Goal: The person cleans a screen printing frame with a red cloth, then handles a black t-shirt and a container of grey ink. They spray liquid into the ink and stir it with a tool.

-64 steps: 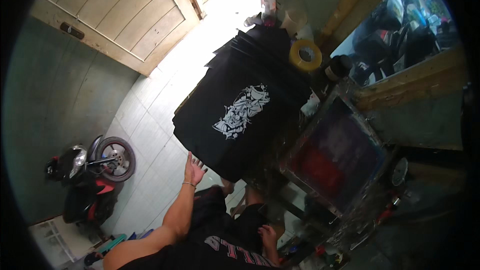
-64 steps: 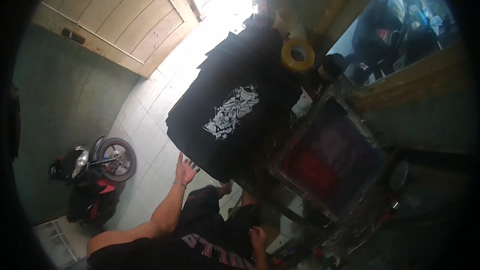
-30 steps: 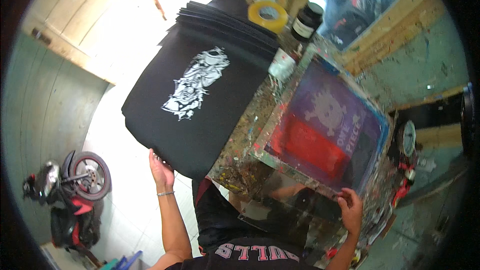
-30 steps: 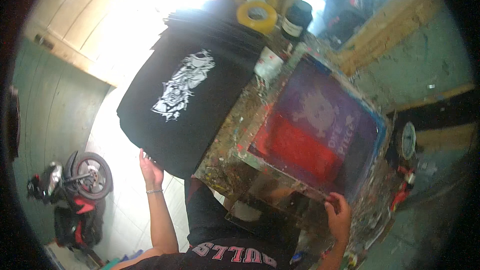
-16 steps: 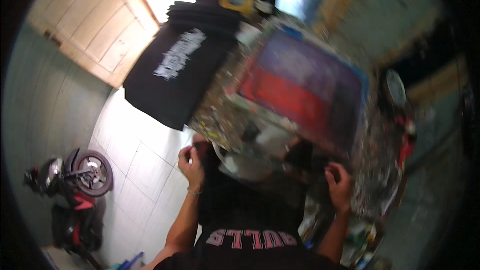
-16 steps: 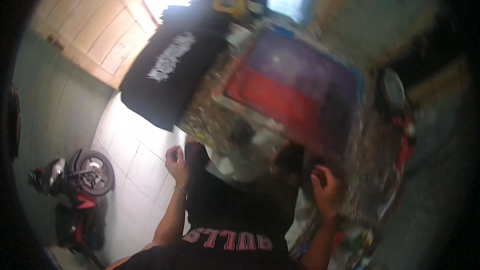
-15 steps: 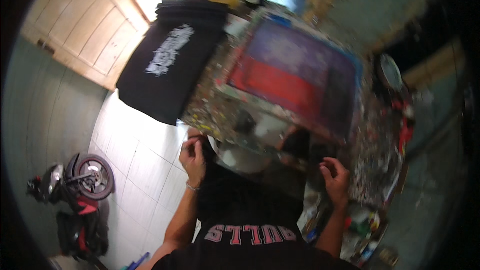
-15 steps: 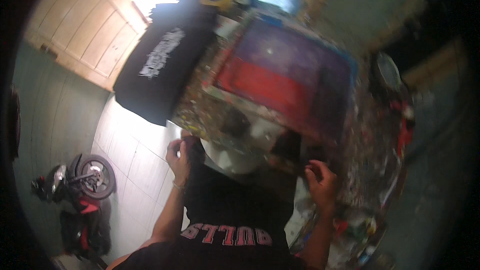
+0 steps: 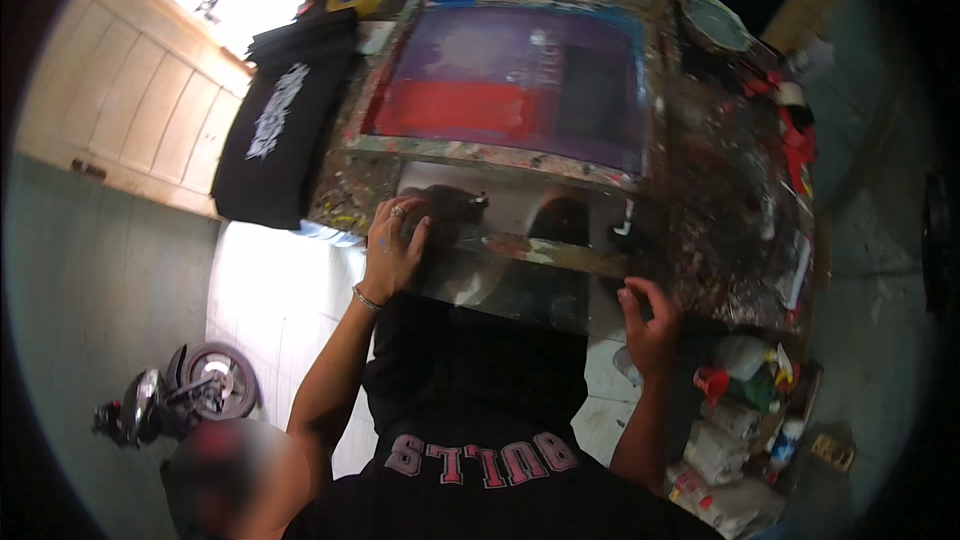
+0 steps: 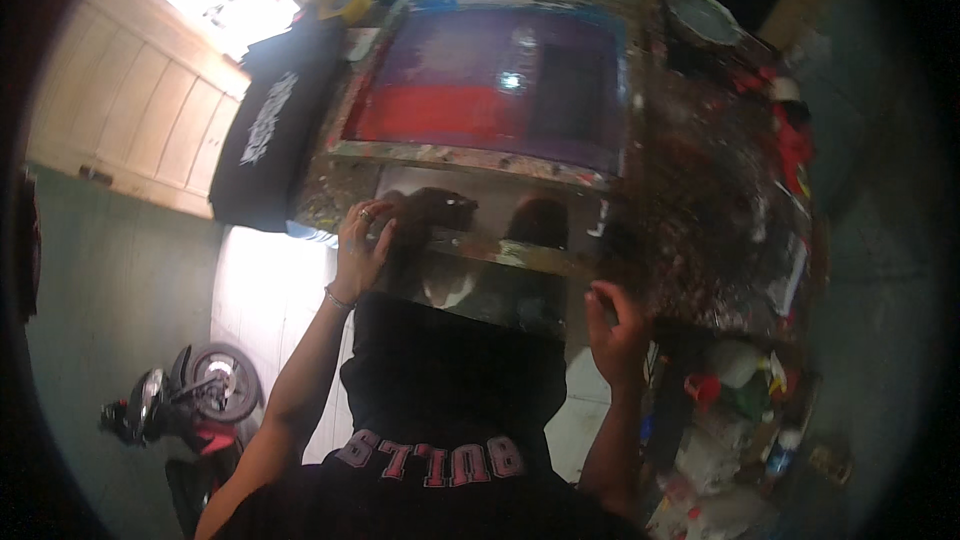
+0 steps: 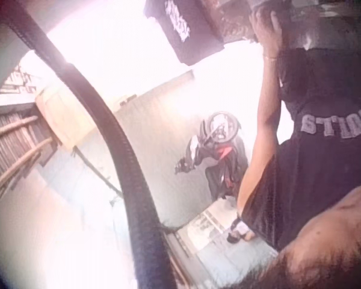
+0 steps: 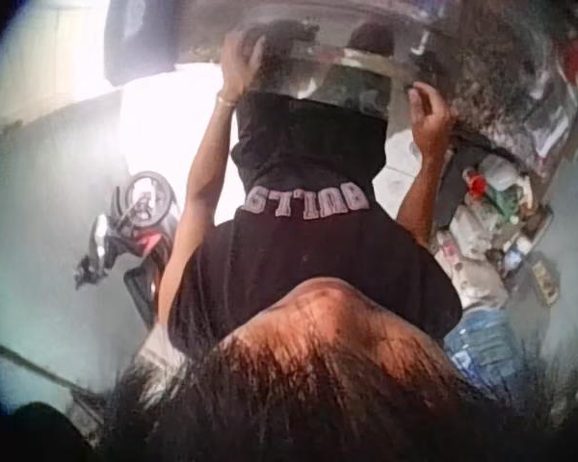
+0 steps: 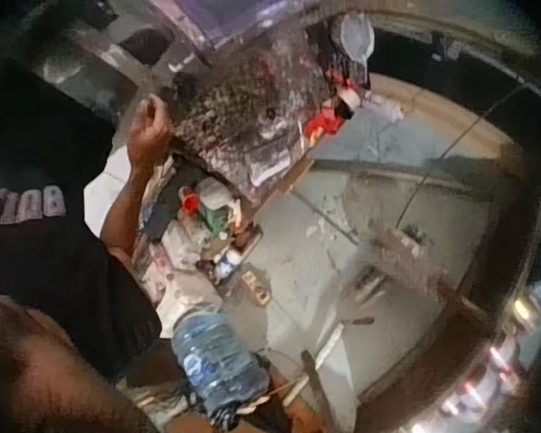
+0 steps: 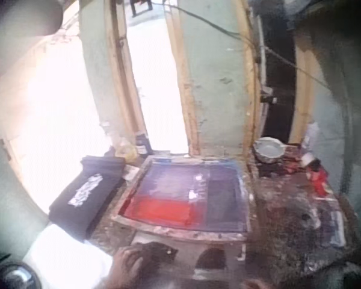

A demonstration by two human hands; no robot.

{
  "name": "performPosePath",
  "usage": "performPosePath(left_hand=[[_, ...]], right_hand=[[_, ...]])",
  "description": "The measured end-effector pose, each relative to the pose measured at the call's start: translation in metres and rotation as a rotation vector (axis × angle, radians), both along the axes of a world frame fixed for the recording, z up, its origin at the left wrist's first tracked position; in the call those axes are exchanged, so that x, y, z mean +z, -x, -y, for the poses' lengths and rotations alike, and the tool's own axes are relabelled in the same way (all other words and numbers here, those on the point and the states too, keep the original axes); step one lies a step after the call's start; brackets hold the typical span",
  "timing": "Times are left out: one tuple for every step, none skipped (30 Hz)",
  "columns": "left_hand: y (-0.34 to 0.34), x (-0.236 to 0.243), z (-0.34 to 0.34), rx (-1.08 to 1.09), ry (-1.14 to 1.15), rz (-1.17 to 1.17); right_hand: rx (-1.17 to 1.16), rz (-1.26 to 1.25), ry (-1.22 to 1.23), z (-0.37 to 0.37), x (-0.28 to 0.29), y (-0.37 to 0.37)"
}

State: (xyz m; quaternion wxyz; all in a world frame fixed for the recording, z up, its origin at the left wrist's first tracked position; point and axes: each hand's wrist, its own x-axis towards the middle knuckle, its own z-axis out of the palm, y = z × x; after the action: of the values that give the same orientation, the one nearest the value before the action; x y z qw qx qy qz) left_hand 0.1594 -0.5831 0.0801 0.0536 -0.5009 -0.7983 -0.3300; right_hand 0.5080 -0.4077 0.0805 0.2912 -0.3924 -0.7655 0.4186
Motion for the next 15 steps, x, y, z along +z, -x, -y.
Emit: performPosePath(left_hand=[[0.000, -0.002, 0.012, 0.054, -0.023, -0.031], [-0.002, -0.004, 0.027, 0.144, -0.058, 0.009], [-0.006, -0.009, 0.042, 0.242, -0.050, 0.049], [-0.011, -0.014, 0.055, 0.335, -0.065, 0.101], [-0.017, -0.021, 0.065, 0.447, -0.060, 0.186], [-0.023, -0.027, 0.075, 0.444, -0.058, 0.154], [-0.027, -0.032, 0.082, 0.457, -0.034, 0.139], [-0.027, -0.036, 0.087, 0.475, 0.007, 0.130], [-0.028, -0.039, 0.090, 0.470, -0.032, 0.099], [-0.027, -0.041, 0.093, 0.498, -0.022, 0.118], [-0.026, -0.044, 0.095, 0.521, -0.009, 0.145], [-0.024, -0.047, 0.098, 0.543, 0.000, 0.146], [-0.023, -0.049, 0.102, 0.569, -0.007, 0.140], [-0.024, -0.052, 0.107, 0.607, -0.039, 0.205], [-0.025, -0.054, 0.113, 0.630, -0.003, 0.178]], right_hand=[[0.012, 0.006, -0.005, 0.000, -0.002, -0.002], [0.019, 0.013, 0.012, 0.000, -0.003, -0.003], [0.034, 0.014, 0.028, 0.000, -0.005, -0.004], [0.039, 0.022, 0.059, -0.001, -0.007, -0.005], [0.033, 0.059, 0.121, -0.004, -0.010, -0.006], [0.030, 0.059, 0.095, -0.006, -0.012, -0.008], [0.040, 0.058, 0.086, -0.010, -0.014, -0.009], [0.029, 0.039, 0.080, -0.014, -0.014, -0.011], [0.015, 0.024, 0.080, -0.019, -0.015, -0.011], [0.001, 0.022, 0.132, -0.024, -0.014, -0.012], [-0.006, 0.006, 0.154, -0.029, -0.014, -0.011], [-0.002, -0.016, 0.172, -0.035, -0.013, -0.011], [0.007, -0.047, 0.199, -0.040, -0.011, -0.009], [0.027, -0.031, 0.196, -0.044, -0.008, -0.008], [0.039, -0.022, 0.204, -0.049, -0.005, -0.005]])
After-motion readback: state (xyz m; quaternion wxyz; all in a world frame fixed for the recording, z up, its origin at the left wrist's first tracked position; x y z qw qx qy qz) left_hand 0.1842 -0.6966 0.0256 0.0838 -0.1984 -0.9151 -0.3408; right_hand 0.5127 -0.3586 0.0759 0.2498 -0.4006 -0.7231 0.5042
